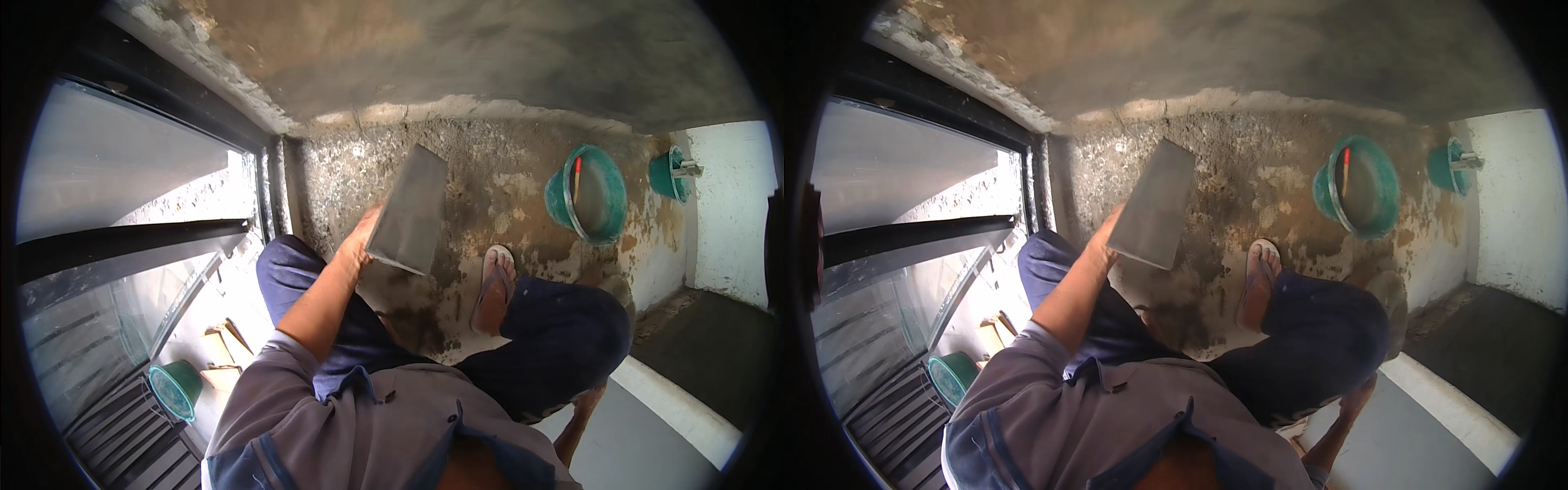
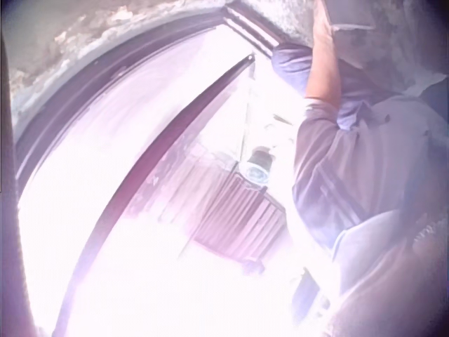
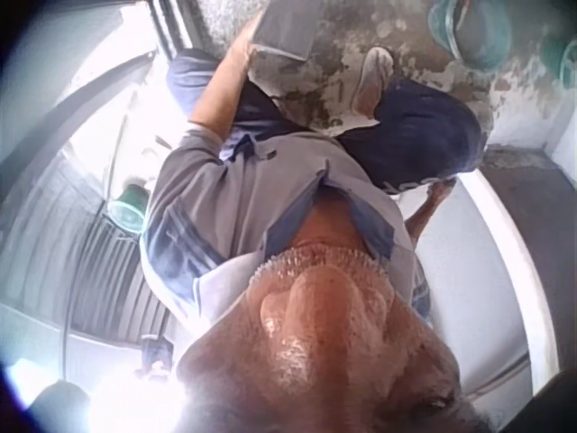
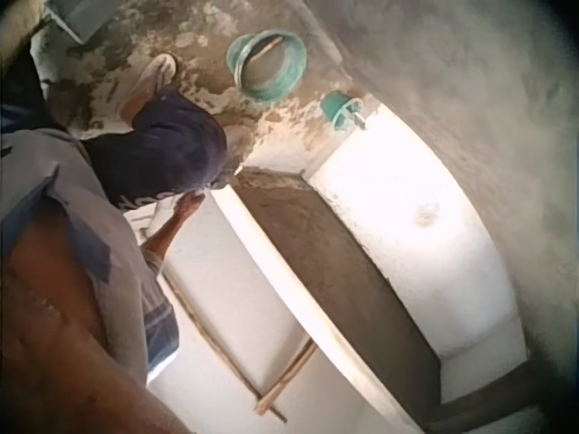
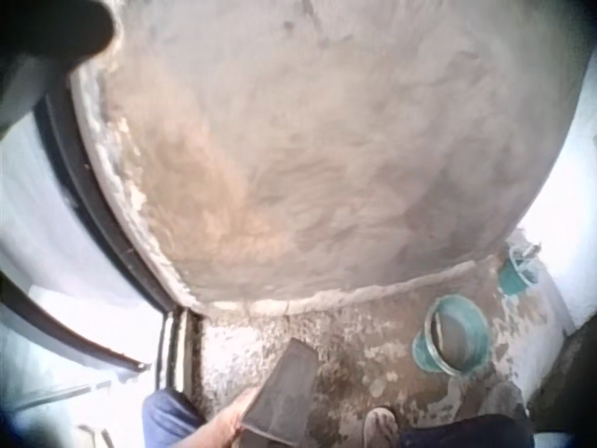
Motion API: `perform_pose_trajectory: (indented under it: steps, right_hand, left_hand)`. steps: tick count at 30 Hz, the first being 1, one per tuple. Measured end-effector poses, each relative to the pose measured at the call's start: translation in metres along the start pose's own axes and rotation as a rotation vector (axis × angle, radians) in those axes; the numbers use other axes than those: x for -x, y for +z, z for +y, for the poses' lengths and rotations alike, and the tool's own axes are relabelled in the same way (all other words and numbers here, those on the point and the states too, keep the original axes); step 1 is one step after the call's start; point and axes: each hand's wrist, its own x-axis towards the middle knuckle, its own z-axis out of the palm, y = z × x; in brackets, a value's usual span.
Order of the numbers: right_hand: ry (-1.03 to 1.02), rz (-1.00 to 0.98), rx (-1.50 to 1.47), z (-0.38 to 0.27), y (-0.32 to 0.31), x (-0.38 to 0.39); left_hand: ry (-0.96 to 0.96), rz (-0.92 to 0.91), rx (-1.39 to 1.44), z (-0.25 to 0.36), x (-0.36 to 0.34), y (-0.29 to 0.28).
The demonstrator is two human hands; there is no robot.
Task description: The person smooths a wet plaster mixture on a wall using a float and a trowel, occasionally dipping a brush into a bucket of water to moisten the surface.
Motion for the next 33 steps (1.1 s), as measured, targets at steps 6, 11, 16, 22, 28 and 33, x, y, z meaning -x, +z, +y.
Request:
perform_pose_trajectory:
  steps: [6,11,16,22,28,33]
  right_hand:
    - [-0.205,-0.384,-0.265,-0.172,0.049,-0.039]
    - [-0.290,-1.152,-0.403,-0.319,0.144,-0.089]
    - [-0.431,-1.973,-0.290,-0.433,0.262,-0.080]
    - [-0.438,-2.241,-0.014,-0.494,0.318,-0.073]
    - [-0.391,-2.287,0.067,-0.486,0.323,-0.101]
    - [-0.945,-1.731,0.178,-0.479,0.274,-0.118]
  left_hand:
    - [0.022,-0.014,0.214,-0.018,0.004,-0.019]
    - [0.067,0.008,0.174,-0.027,-0.023,-0.022]
    - [0.213,0.070,0.152,-0.012,-0.050,-0.012]
    - [0.417,0.222,0.188,-0.014,-0.052,-0.006]
    - [0.592,0.384,0.261,-0.019,-0.037,-0.010]
    - [0.683,0.506,0.282,-0.006,-0.020,-0.024]
